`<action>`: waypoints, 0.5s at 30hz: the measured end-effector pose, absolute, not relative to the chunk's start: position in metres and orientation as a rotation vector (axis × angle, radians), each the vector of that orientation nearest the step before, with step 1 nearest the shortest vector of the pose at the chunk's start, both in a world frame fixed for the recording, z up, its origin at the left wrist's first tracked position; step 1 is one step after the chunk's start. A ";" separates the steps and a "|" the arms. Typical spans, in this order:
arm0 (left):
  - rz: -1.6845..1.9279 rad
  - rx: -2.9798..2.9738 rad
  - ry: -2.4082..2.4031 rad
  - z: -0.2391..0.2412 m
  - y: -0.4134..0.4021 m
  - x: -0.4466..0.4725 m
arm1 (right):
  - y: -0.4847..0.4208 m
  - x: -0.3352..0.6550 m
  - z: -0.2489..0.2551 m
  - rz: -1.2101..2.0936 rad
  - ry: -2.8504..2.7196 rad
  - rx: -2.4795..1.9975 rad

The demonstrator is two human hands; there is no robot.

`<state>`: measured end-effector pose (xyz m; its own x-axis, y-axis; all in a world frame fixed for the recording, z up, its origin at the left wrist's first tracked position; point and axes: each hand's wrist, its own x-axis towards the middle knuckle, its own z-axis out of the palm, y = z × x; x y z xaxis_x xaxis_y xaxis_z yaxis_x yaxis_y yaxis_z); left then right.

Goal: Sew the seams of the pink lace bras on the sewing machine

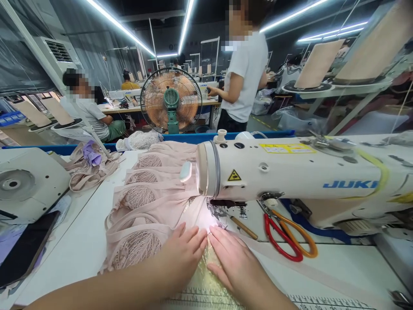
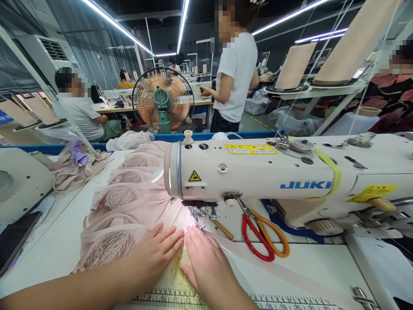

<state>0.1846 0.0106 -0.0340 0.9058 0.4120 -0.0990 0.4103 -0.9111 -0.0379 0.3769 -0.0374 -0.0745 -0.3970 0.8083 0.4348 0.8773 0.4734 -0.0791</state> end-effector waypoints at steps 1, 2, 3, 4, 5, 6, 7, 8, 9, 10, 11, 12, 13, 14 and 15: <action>0.154 -3.050 -0.657 -0.037 0.017 0.181 | -0.035 0.375 -0.075 -0.198 -2.307 -1.430; 0.129 -3.046 -0.662 -0.040 0.025 0.178 | -0.033 0.372 -0.075 -0.170 -2.309 -1.456; 0.085 -3.040 -0.654 -0.041 0.032 0.175 | -0.031 0.369 -0.075 -0.139 -2.314 -1.487; 0.034 -3.033 -0.638 -0.042 0.040 0.173 | -0.029 0.366 -0.075 -0.104 -2.320 -1.518; -0.022 -3.025 -0.621 -0.042 0.047 0.172 | -0.026 0.363 -0.075 -0.071 -2.323 -1.547; -0.072 -3.019 -0.601 -0.043 0.053 0.171 | -0.025 0.361 -0.075 -0.042 -2.322 -1.574; -0.108 -3.016 -0.578 -0.043 0.059 0.170 | -0.023 0.359 -0.075 -0.025 -2.316 -1.597; -0.129 -3.015 -0.558 -0.043 0.063 0.170 | -0.022 0.357 -0.075 -0.019 -2.310 -1.611; -0.142 -3.013 -0.546 -0.044 0.067 0.169 | -0.022 0.356 -0.075 -0.024 -2.304 -1.619; -0.146 -3.010 -0.541 -0.044 0.070 0.169 | -0.022 0.356 -0.075 -0.041 -2.298 -1.620; -0.150 -3.009 -0.533 -0.044 0.073 0.169 | -0.022 0.357 -0.075 -0.065 -2.295 -1.616; -0.149 -3.010 -0.526 -0.044 0.075 0.169 | -0.023 0.357 -0.075 -0.091 -2.294 -1.609; -0.145 -3.012 -0.526 -0.044 0.077 0.170 | -0.024 0.358 -0.075 -0.120 -2.290 -1.600; -0.133 -3.013 -0.534 -0.044 0.079 0.170 | -0.027 0.359 -0.076 -0.147 -2.281 -1.588; -0.112 -3.015 -0.546 -0.043 0.081 0.171 | -0.030 0.360 -0.077 -0.166 -2.273 -1.574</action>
